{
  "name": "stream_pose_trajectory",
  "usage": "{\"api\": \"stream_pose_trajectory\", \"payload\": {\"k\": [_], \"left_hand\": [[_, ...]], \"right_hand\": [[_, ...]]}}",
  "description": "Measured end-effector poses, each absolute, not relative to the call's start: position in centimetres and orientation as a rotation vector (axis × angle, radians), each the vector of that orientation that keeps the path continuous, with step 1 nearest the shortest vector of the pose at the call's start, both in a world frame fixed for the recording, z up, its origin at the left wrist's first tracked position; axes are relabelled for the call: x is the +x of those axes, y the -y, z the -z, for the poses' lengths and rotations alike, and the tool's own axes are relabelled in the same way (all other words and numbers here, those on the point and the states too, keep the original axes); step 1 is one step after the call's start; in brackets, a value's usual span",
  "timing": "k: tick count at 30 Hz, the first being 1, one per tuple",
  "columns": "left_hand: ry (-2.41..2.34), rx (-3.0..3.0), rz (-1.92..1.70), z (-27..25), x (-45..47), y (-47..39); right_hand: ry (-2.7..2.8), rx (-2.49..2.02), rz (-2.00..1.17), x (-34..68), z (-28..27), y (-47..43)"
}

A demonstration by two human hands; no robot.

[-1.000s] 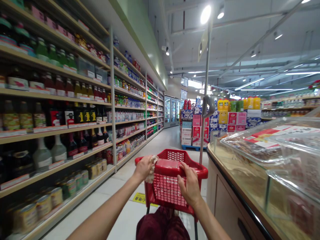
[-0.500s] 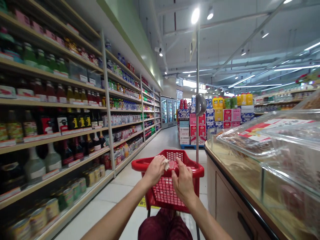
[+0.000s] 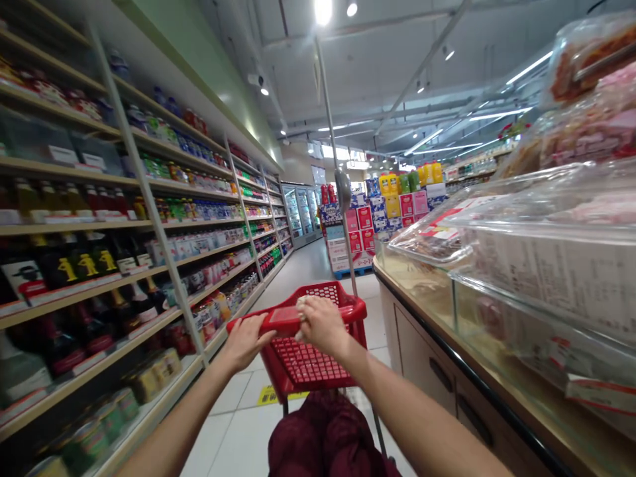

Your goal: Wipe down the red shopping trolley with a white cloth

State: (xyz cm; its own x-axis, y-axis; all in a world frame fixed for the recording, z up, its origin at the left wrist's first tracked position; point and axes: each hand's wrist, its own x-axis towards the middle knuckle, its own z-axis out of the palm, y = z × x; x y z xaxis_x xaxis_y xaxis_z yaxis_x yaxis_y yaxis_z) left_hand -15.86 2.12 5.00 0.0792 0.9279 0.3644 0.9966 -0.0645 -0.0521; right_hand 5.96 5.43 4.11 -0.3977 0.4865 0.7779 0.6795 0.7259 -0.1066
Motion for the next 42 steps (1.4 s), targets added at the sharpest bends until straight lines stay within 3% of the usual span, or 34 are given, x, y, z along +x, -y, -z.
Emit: {"api": "stream_pose_trajectory", "payload": {"k": [5, 12, 19, 25, 32, 38, 42], "left_hand": [[1.915, -1.987, 0.421, -4.8, -14.8, -1.7], [1.915, -1.969, 0.449, -4.7, -15.5, -1.6], [1.977, -1.915, 0.539, -4.6, -15.6, 0.0], [2.075, -1.880, 0.646, -4.2, -13.8, -0.5], [2.095, -1.906, 0.682, -5.1, -16.7, 0.6], [2.119, -1.787, 0.741, -5.0, -15.5, -0.9], [2.075, -1.753, 0.810, -4.7, -13.8, -2.3]], "right_hand": [[1.868, -1.154, 0.277, 10.8, -3.7, -7.0], [1.888, -0.975, 0.372, 4.3, -2.5, -6.4], [1.773, -1.064, 0.373, 11.1, -1.2, -10.3], [1.840, -0.710, 0.285, 6.3, 0.4, -10.4], [1.752, -0.955, 0.213, 8.7, 0.0, -14.5], [1.859, -0.632, 0.271, 1.7, -1.2, -11.2], [1.949, -0.644, 0.289, 0.9, -2.2, -12.6]]}}
